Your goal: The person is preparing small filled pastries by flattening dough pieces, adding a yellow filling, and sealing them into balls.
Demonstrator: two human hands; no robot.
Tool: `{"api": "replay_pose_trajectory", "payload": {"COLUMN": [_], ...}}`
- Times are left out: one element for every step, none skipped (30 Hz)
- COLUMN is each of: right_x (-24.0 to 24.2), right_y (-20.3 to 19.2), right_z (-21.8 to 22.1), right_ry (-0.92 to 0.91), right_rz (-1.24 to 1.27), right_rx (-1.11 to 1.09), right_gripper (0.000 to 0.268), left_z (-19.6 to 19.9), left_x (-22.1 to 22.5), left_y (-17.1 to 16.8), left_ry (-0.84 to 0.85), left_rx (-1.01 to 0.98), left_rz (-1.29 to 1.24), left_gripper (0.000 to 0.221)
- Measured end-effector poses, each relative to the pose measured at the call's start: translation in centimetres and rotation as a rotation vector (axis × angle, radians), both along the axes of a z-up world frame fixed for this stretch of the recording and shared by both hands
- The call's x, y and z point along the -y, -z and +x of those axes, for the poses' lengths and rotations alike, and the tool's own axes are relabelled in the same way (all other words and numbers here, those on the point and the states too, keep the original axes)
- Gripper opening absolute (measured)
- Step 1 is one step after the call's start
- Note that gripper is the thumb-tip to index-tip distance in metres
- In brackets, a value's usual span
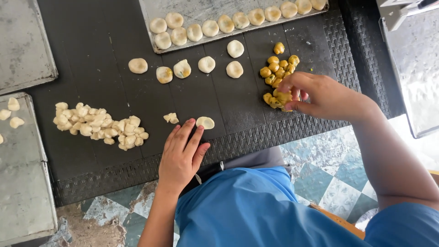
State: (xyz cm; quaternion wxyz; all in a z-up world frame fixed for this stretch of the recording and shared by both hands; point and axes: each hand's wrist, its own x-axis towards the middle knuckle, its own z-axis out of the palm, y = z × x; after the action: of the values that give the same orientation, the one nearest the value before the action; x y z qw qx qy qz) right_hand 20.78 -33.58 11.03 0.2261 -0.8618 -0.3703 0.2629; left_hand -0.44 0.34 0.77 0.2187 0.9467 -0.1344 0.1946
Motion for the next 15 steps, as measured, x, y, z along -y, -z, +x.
{"api": "replay_pose_trajectory", "payload": {"right_x": [0.0,0.3,0.7,1.0,1.3,1.4,1.5,0.7,-0.1,-1.1,-2.5,-3.9,-5.2,-7.0,-8.8], "right_y": [-0.1,0.7,1.4,2.2,2.4,2.7,3.0,2.3,1.7,1.0,1.5,2.0,2.4,3.5,4.6], "right_z": [0.0,0.3,0.6,0.9,0.9,1.0,1.0,0.0,-1.0,-2.0,-3.1,-4.1,-5.2,-5.9,-6.7], "right_ry": [-0.005,-0.005,-0.036,-0.068,-0.069,-0.025,0.019,0.009,0.108,0.208,0.197,0.280,0.362,0.356,0.381], "right_rz": [-0.111,-0.112,-0.009,0.094,0.093,0.161,0.230,0.234,0.353,0.477,0.486,0.536,0.585,0.588,0.607], "right_rx": [-0.001,0.001,0.099,0.198,0.199,0.313,0.427,0.422,0.517,0.610,0.602,0.584,0.564,0.553,0.570], "right_gripper": [0.051,0.051,0.054,0.057,0.057,0.045,0.036,0.036,0.023,0.018,0.018,0.021,0.026,0.026,0.028], "left_z": [0.0,0.0,0.0,0.0,0.1,-0.1,-0.2,-0.3,-0.4,-0.6,-0.5,-0.2,0.1,0.6,1.1], "left_x": [0.0,0.0,0.1,0.1,0.1,0.1,0.0,0.3,0.5,0.6,1.0,1.4,1.7,1.7,1.6], "left_y": [-0.1,-0.1,-0.2,-0.2,-0.1,-0.1,0.0,0.1,0.2,0.2,0.2,0.2,0.3,0.5,0.8], "left_ry": [-0.004,-0.004,-0.008,-0.013,-0.013,-0.006,0.000,-0.011,-0.018,-0.028,-0.041,-0.089,-0.135,-0.145,-0.258], "left_rx": [-0.001,0.000,0.000,0.000,0.002,-0.020,-0.042,-0.046,-0.079,-0.112,-0.116,-0.030,0.058,0.050,0.040], "left_rz": [0.001,0.000,0.003,0.006,0.005,0.025,0.045,0.046,0.094,0.146,0.150,0.066,-0.017,-0.014,-0.056], "left_gripper": [0.043,0.043,0.042,0.042,0.042,0.047,0.053,0.053,0.058,0.064,0.064,0.049,0.043,0.043,0.035]}}
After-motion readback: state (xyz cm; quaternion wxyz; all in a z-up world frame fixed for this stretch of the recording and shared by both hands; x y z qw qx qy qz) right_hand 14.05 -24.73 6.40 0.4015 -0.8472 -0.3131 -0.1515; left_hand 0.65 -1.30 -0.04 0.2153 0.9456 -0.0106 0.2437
